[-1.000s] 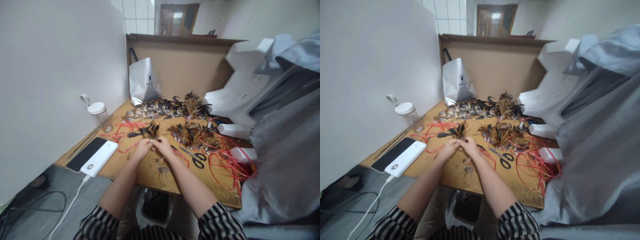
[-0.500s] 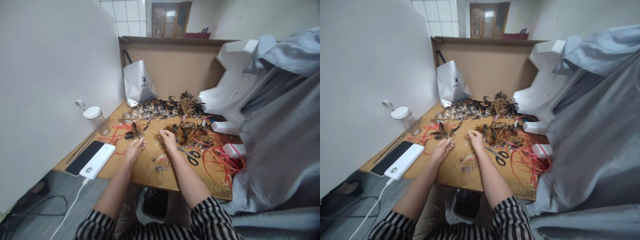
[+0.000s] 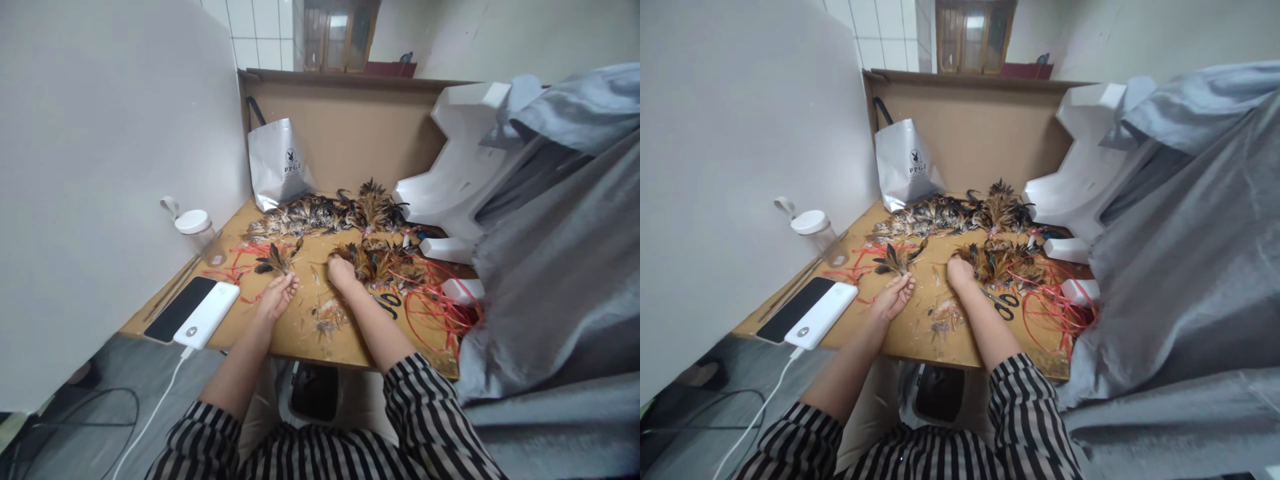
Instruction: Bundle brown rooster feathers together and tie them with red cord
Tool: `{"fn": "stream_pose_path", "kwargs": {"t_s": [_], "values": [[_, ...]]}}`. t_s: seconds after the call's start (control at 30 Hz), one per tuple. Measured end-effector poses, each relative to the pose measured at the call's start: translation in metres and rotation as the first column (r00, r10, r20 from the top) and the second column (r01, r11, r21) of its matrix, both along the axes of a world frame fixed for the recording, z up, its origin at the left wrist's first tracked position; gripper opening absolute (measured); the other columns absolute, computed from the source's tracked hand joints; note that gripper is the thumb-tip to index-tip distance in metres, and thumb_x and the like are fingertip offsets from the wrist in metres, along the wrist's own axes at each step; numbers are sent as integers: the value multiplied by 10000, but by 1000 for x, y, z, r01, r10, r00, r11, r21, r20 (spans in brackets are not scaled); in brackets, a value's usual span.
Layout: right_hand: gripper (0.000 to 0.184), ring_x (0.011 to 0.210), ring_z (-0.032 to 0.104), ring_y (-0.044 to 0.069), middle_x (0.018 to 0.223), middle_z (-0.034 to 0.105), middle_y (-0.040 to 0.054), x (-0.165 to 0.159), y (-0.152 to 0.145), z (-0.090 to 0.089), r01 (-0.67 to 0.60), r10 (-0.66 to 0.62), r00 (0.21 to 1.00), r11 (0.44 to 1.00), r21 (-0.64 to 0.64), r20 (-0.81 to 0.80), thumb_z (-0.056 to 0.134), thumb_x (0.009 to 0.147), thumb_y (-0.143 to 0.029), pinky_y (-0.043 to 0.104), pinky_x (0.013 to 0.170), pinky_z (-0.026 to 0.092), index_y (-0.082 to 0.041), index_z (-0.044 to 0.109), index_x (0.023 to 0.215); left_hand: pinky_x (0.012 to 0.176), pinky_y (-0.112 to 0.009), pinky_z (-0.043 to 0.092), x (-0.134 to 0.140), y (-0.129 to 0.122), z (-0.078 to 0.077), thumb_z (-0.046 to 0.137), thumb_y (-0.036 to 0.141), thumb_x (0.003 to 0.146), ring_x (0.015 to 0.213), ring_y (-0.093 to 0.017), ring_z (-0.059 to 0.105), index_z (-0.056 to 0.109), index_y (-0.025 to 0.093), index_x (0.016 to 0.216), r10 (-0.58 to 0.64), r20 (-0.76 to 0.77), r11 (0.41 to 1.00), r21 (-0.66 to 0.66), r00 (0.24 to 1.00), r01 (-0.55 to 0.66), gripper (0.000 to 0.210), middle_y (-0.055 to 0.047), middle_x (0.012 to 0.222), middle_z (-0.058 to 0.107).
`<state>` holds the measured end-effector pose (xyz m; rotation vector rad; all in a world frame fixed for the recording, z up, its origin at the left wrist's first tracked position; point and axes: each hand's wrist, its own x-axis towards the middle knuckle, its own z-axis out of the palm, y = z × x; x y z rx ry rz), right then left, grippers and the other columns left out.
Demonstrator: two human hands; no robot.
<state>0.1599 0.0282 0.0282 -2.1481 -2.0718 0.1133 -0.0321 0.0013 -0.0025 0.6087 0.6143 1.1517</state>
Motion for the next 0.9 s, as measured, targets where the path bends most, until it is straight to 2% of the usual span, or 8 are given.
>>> {"fn": "stream_pose_path", "kwargs": {"t_s": [0.27, 0.37, 0.43, 0.53, 0.6, 0.67, 0.77, 0.9], "values": [[206, 891, 589, 268, 905, 622, 232, -10, 29, 9, 1, -1, 1000, 998, -59, -4, 544, 662, -74, 341, 779, 417, -40, 661, 829, 488, -129, 426, 0, 1, 4, 593, 125, 722, 546, -47, 548, 582, 103, 812, 10, 23, 998, -56, 1000, -9, 93, -37, 689, 622], [173, 762, 600, 202, 813, 638, 187, -5, 26, 7, 24, -28, 987, 999, -24, -157, 581, 646, -166, 273, 684, 435, -60, 662, 758, 499, -134, 428, -1, 1, 3, 594, 123, 722, 565, -52, 554, 586, 102, 814, 11, 14, 999, -51, 1000, -10, 95, -45, 710, 629], [165, 605, 558, 137, 648, 622, 102, -4, 19, 3, -9, 9, 787, 1000, 2, -617, 592, 620, -227, 219, 560, 411, -80, 650, 666, 514, -138, 434, 0, 0, 3, 593, 124, 724, 581, -56, 562, 590, 99, 809, 10, 13, 999, -42, 1000, -10, 89, -52, 720, 633], [263, 425, 431, 66, 550, 570, 10, -11, 5, -1, -67, 40, 629, 998, -2, -776, 530, 659, -354, 186, 424, 327, -118, 637, 708, 531, -142, 440, 1, 0, 3, 590, 125, 728, 594, -60, 569, 596, 97, 798, 7, -3, 999, -36, 1000, -7, 75, -56, 721, 636], [277, 409, 386, 47, 574, 573, 6, -21, -5, -2, -119, 7, 220, 993, -20, -976, 610, 584, -367, 176, 394, 276, -118, 620, 706, 545, -145, 444, 2, 0, 3, 590, 124, 728, 600, -61, 573, 600, 95, 801, -4, -28, 999, -32, 1000, 4, 80, -61, 732, 641], [270, 418, 383, 43, 553, 560, -13, -33, -12, -2, -123, -47, -19, 991, -44, -999, 675, 512, -337, 170, 397, 257, -131, 605, 671, 558, -150, 447, 3, 0, 3, 596, 129, 725, 609, -65, 579, 603, 90, 818, -20, -51, 1000, -16, 999, 19, 102, -71, 748, 648], [250, 439, 406, 52, 493, 522, -35, -47, -17, -4, -134, -45, -150, 991, -24, -988, 697, 496, -328, 179, 436, 289, -137, 593, 620, 564, -153, 447, 3, 0, 2, 613, 153, 715, 623, -73, 588, 607, 84, 837, -43, -75, 999, 19, 996, 45, 141, -82, 756, 657], [248, 521, 486, 82, 575, 582, -11, -56, -17, -11, -82, 12, -164, 996, 26, -986, 691, 527, -336, 210, 546, 376, -139, 607, 652, 559, -153, 447, 3, -2, 1, 624, 182, 708, 614, -74, 589, 614, 76, 832, -70, -111, 996, 50, 991, 75, 163, -91, 760, 662]]}}
